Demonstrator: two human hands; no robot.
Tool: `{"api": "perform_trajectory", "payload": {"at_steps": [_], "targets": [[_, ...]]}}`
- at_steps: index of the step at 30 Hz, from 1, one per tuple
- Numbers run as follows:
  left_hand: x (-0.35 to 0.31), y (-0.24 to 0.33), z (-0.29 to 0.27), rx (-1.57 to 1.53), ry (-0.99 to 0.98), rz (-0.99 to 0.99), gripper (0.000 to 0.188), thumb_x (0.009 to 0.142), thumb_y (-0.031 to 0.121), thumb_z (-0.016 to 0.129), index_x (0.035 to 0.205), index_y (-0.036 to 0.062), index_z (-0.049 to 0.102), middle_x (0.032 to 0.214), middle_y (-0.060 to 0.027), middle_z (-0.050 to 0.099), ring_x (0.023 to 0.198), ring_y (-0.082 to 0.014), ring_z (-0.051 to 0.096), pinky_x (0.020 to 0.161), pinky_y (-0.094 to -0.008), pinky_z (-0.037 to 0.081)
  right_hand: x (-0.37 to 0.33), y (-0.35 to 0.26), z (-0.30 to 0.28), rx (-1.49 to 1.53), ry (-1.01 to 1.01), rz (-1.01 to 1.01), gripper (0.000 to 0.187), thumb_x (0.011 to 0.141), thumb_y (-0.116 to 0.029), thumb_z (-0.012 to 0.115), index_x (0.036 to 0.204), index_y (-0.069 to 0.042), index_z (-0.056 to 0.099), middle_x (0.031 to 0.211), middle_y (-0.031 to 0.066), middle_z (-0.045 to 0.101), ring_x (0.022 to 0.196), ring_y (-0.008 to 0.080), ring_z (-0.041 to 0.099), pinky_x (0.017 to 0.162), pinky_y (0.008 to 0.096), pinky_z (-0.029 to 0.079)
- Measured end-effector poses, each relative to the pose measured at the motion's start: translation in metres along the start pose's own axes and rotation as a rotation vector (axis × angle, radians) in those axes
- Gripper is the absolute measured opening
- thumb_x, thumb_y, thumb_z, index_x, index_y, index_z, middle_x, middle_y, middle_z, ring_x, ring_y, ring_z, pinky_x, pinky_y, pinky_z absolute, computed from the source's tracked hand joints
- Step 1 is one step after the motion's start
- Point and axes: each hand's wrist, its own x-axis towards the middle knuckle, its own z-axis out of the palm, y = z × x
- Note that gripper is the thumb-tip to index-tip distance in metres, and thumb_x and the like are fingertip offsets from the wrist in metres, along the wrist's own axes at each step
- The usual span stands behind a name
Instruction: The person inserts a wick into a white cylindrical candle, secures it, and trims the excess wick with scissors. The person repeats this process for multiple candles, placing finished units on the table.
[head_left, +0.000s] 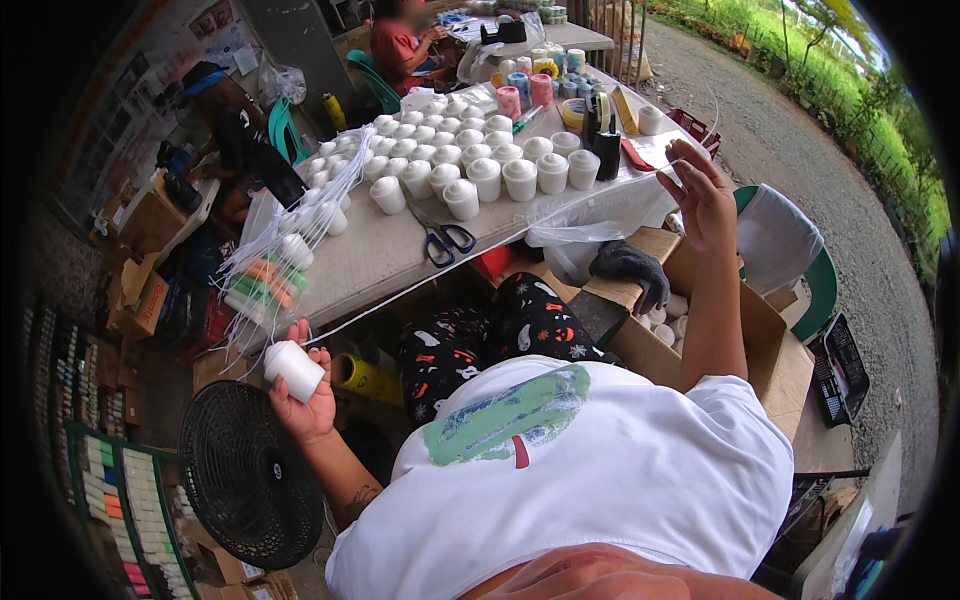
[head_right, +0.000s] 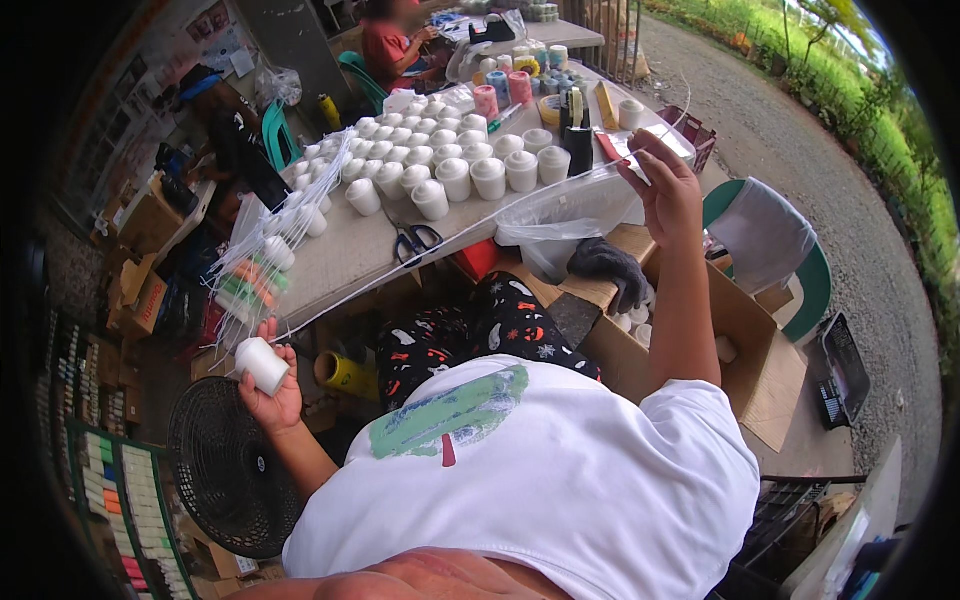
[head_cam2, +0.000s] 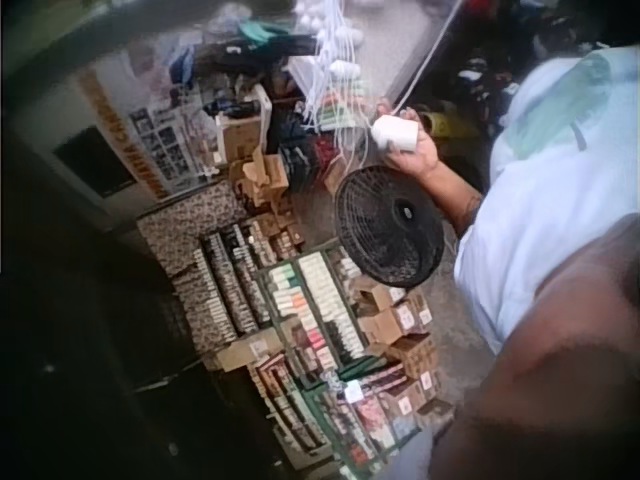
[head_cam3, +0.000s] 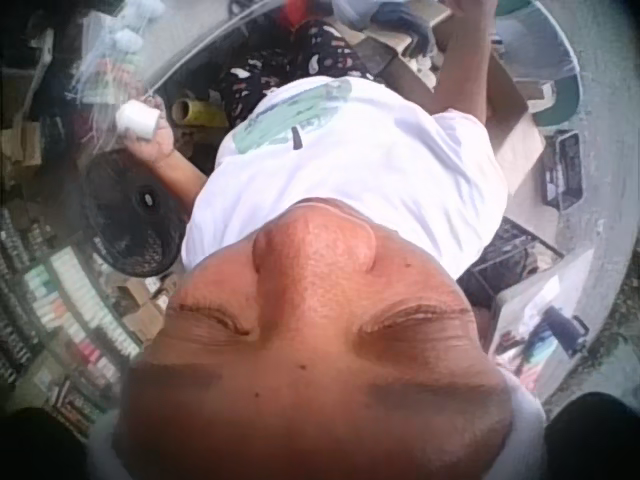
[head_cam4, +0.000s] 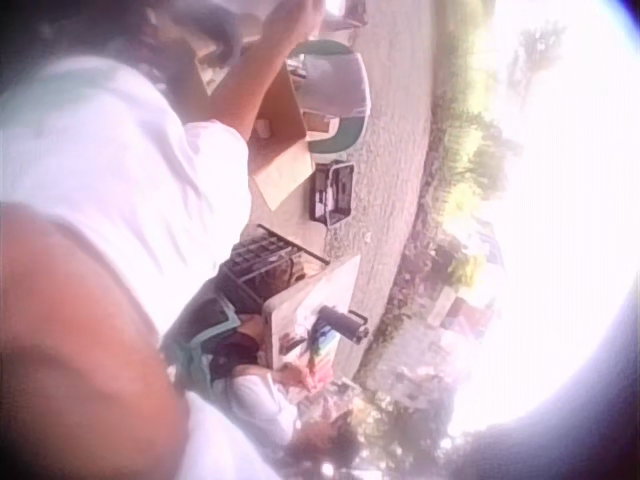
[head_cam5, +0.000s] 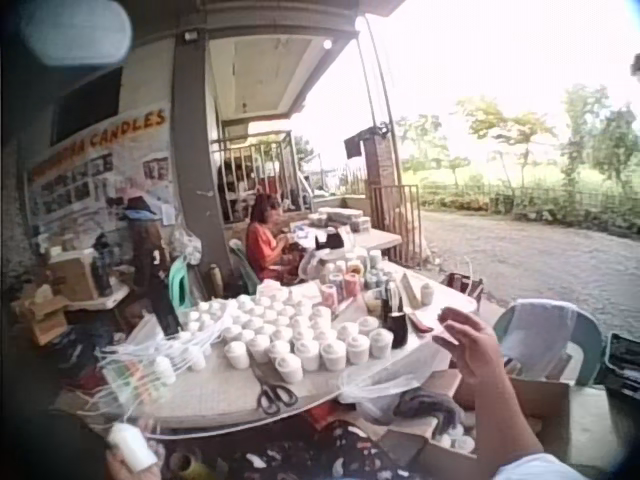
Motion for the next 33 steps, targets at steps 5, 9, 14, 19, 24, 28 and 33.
{"api": "perform_trajectory", "payload": {"at_steps": [5,9,14,19,24,28,33], "targets": [[0.003,-0.057,-0.023,-0.112,0.103,-0.356,0.064,0.080,0.027,0.062,0.130,-0.0066,0.042,0.139,-0.0264,0.038,0.100,-0.0238,0.059,0.093,-0.0379,0.048,0.067,-0.045,-0.002,0.257,0.130,-0.269,0.031,0.091,0.002,0.047,0.121,0.006,0.052,0.117,0.0172,0.059,0.103,0.0247,0.060,0.079,0.0340,0.052],[-0.002,-0.106,-0.015,-0.019,-0.047,-0.819,0.059,0.080,0.020,0.065,0.129,-0.0044,0.043,0.122,-0.0280,0.053,0.097,-0.0289,0.062,0.093,-0.0401,0.049,0.066,-0.085,0.018,0.191,-0.350,-0.402,0.032,0.093,-0.001,0.048,0.125,0.004,0.050,0.115,0.0180,0.061,0.075,0.0129,0.061,0.053,0.0205,0.044],[0.024,-0.092,0.033,-0.002,-0.254,-0.641,0.061,0.079,0.022,0.064,0.129,-0.0064,0.043,0.121,-0.0225,0.055,0.095,-0.0243,0.065,0.093,-0.0365,0.050,-0.020,-0.060,0.100,-0.316,-0.530,-0.241,0.043,0.096,-0.007,0.050,0.136,0.002,0.036,0.102,0.0138,0.068,0.054,0.0030,0.046,0.048,0.0154,0.037],[0.052,-0.073,0.096,0.052,-0.586,-0.403,0.069,0.071,0.023,0.070,0.130,-0.0030,0.044,0.148,-0.0255,0.027,0.105,-0.0276,0.062,0.093,-0.0380,0.047,-0.089,0.013,0.116,-0.522,-0.723,0.203,0.038,0.094,0.002,0.048,0.130,-0.004,0.038,0.101,0.0099,0.068,0.064,0.0039,0.053,0.055,0.0171,0.042],[0.047,-0.070,0.116,0.147,-0.623,-0.391,0.081,0.068,0.014,0.075,0.137,-0.0040,0.037,0.154,-0.0147,0.019,0.110,-0.0282,0.060,0.097,-0.0413,0.046,-0.114,0.046,0.128,-0.628,-0.905,0.309,0.035,0.093,0.005,0.048,0.126,-0.005,0.039,0.102,0.0090,0.068,0.078,0.0082,0.058,0.060,0.0224,0.046],[0.040,-0.077,0.111,0.222,-0.553,-0.296,0.087,0.069,0.027,0.074,0.138,-0.0080,0.033,0.139,-0.0248,0.040,0.114,-0.0259,0.057,0.093,-0.0363,0.048,-0.111,0.048,0.130,-0.704,-1.015,0.342,0.040,0.092,0.003,0.050,0.129,-0.004,0.038,0.098,0.0095,0.065,0.085,0.0115,0.060,0.070,0.0253,0.049],[0.035,-0.086,0.118,0.162,-0.545,-0.303,0.089,0.072,0.031,0.071,0.140,-0.0082,0.029,0.134,-0.0277,0.046,0.099,-0.0216,0.065,0.092,-0.0351,0.047,-0.121,0.071,0.136,-0.443,-0.898,0.265,0.045,0.092,-0.003,0.057,0.132,-0.002,0.038,0.086,0.0064,0.066,0.078,0.0117,0.059,0.069,0.0246,0.049]]}}
